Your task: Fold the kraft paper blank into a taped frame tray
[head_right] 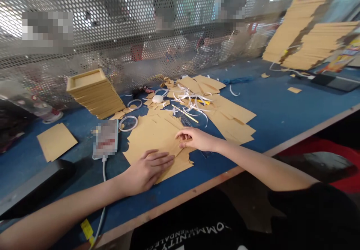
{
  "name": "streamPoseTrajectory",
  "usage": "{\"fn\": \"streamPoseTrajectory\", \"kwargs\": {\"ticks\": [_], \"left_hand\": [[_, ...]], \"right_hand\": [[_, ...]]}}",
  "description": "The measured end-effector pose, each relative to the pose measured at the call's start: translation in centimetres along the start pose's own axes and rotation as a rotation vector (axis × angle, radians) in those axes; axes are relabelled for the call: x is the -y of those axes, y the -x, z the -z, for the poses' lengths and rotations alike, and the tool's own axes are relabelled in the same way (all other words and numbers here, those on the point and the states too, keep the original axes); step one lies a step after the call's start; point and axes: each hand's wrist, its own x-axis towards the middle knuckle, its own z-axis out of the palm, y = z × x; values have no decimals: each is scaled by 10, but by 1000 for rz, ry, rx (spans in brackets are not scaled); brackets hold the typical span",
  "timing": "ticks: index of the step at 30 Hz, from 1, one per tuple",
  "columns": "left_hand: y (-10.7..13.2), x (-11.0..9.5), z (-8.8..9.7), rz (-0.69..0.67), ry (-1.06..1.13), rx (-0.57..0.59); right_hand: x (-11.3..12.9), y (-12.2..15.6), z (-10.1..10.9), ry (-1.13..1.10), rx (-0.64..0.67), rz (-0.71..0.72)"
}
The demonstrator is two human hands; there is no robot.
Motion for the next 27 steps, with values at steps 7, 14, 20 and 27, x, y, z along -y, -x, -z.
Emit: {"fn": "streamPoseTrajectory", "kwargs": {"ticks": [7, 14, 20, 27], "left_hand": [[1, 1, 2, -18, 5, 6], [2, 8, 5, -12, 85, 10], [4, 15, 8, -29, 146, 81], [2, 16, 7, -8, 173, 84]], "right_hand": [[-1, -16, 26, 409, -377, -316], [4, -35, 32, 594, -127, -522], [24, -39, 38, 645, -3, -660], [15, -16, 34, 387, -199, -520]]}}
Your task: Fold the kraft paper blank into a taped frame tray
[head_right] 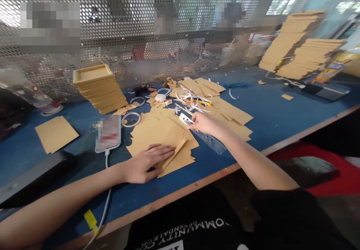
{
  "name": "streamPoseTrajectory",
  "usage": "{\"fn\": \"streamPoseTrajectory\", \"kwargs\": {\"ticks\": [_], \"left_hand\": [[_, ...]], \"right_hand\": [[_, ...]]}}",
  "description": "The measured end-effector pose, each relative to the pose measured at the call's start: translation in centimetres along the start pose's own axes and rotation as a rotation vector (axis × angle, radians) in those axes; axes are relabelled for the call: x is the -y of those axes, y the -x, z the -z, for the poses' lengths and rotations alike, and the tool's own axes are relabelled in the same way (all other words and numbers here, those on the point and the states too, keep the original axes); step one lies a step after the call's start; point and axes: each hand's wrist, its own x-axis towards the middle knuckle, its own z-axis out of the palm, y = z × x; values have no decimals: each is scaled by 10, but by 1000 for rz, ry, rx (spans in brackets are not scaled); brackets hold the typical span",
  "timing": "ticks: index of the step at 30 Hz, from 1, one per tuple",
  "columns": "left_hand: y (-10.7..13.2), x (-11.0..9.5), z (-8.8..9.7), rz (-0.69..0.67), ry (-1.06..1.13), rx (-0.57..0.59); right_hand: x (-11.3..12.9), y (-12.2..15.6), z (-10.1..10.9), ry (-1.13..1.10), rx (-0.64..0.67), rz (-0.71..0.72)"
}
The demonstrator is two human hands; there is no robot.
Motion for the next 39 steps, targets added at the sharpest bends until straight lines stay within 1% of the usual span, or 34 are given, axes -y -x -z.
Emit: {"fn": "streamPoseTrajectory", "kwargs": {"ticks": [2, 4, 5, 7, 9, 10, 11, 13, 16, 22, 27, 29, 32, 35, 39], "left_hand": [[0, -1, -1, 9, 6, -6], [-1, -1, -2, 22, 15, -10], [0, -1, -3, 35, 21, -16], [0, 0, -6, 80, 33, -49], [1, 1, -10, 124, 42, -79], [2, 2, -11, 139, 45, -87], [2, 3, -13, 148, 50, -94], [2, 3, -14, 167, 69, -114], [2, 3, -12, 193, 108, -149], [1, 1, -5, 188, 169, -116], [-1, 4, -4, 206, 196, -101], [-1, 6, -5, 193, 204, -100], [-3, 7, -5, 188, 220, -99], [-4, 7, -4, 198, 229, -86], [-5, 8, -4, 176, 217, -93]], "right_hand": [[-2, 19, -4, -207, -8, 85], [2, 44, -10, -427, 73, 147], [5, 57, -14, -490, 113, 157], [13, 80, -25, -557, 186, 189], [19, 97, -38, -550, 326, 235], [21, 103, -44, -538, 358, 260], [22, 106, -49, -530, 362, 276], [23, 108, -56, -538, 351, 281], [22, 107, -57, -557, 360, 252], [35, 107, -58, -466, 492, 290], [42, 103, -68, -479, 502, 287], [40, 100, -69, -487, 485, 264], [33, 97, -64, -475, 417, 216], [21, 92, -56, -458, 350, 150], [1, 85, -47, -456, 254, 92]]}}
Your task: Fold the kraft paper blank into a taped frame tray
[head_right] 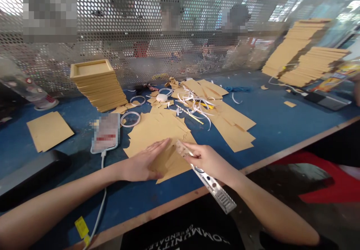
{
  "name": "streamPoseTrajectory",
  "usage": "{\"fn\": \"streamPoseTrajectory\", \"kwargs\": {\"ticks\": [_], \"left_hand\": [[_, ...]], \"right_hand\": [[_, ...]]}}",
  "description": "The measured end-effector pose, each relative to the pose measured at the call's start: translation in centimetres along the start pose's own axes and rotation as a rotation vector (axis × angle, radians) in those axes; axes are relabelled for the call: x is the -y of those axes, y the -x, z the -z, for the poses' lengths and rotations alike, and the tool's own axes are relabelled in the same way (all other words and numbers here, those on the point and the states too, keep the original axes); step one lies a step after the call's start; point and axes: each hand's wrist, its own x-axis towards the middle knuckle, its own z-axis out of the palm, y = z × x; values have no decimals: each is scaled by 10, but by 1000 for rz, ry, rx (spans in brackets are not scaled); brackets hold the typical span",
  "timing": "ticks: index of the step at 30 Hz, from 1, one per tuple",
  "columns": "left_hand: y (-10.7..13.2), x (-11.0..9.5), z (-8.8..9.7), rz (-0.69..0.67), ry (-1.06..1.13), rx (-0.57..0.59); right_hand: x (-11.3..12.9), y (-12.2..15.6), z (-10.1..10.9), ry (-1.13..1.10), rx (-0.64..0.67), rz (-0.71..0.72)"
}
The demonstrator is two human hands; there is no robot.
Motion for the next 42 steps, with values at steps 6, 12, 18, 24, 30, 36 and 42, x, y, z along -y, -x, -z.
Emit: {"fn": "streamPoseTrajectory", "kwargs": {"ticks": [6, 12, 18, 24, 30, 36, 42], "left_hand": [[0, -1, 2, 13, -33, 7], [1, -1, 2, 42, -66, 25], [2, -2, -4, 33, -94, -32], [-1, -8, -4, 92, -70, -59], [-1, -7, -5, 90, -45, -101], [2, -10, -6, 77, -8, -175], [5, -15, 6, 132, 190, -367]], "right_hand": [[-10, -4, 14, -62, -93, -54], [-20, -9, 33, -35, -225, -135], [-27, -25, 55, 403, -426, -30], [10, -31, 42, 549, -240, 378], [28, -47, 28, 509, 245, 406], [38, -50, 34, 481, 272, 534], [54, -46, 40, 387, 76, 645]]}}
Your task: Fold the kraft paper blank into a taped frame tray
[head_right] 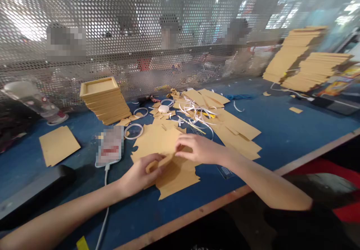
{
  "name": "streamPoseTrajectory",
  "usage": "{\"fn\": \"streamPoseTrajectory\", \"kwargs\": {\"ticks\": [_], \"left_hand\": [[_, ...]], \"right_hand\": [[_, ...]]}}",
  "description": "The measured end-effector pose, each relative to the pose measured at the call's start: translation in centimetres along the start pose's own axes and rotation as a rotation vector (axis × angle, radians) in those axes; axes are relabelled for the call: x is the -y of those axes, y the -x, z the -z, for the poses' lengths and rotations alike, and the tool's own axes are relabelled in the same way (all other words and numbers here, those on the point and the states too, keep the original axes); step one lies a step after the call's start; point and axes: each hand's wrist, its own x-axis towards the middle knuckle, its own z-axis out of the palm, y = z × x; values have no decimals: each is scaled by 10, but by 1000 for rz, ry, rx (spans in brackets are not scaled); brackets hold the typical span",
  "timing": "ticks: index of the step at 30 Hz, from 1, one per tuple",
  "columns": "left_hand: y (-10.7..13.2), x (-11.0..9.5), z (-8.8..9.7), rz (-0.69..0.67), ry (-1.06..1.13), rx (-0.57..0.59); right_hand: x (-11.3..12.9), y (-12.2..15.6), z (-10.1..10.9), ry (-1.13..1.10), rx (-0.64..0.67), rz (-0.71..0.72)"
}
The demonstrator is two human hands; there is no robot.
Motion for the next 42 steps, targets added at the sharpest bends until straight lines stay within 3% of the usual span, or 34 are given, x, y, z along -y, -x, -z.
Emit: {"fn": "streamPoseTrajectory", "kwargs": {"ticks": [5, 9, 12, 15, 18, 20, 22, 26, 29, 33, 37, 42], "left_hand": [[-10, 2, 17, 150, 216, -229], [-18, 8, 29, 173, 436, -355], [-22, 14, 37, 155, 426, -398], [-23, 19, 43, 73, 246, -390], [-19, 16, 49, -92, -152, -430], [-14, 9, 52, -252, -408, -419], [-9, 0, 52, -413, -540, -330], [2, -9, 34, -662, -618, -57], [6, -6, 14, -621, -764, 43], [4, 2, 1, -560, -875, 111], [1, 5, 5, -517, -756, 152], [-2, 3, 9, -289, -531, 187]], "right_hand": [[-7, -11, 10, -98, -205, -137], [-26, -17, 14, -109, -331, -179], [-37, -19, 14, -171, -419, -211], [-34, -15, 15, -83, -556, -77], [-14, -7, 15, 179, -647, 250], [3, 1, 11, 411, -615, 428], [15, 8, 1, 614, -544, 529], [19, 17, -34, 740, -346, 543], [10, 20, -54, 718, -166, 464], [-3, 21, -54, 567, -25, 374], [-16, 21, -38, 253, 39, 267], [-26, 19, -23, 5, 123, 31]]}}
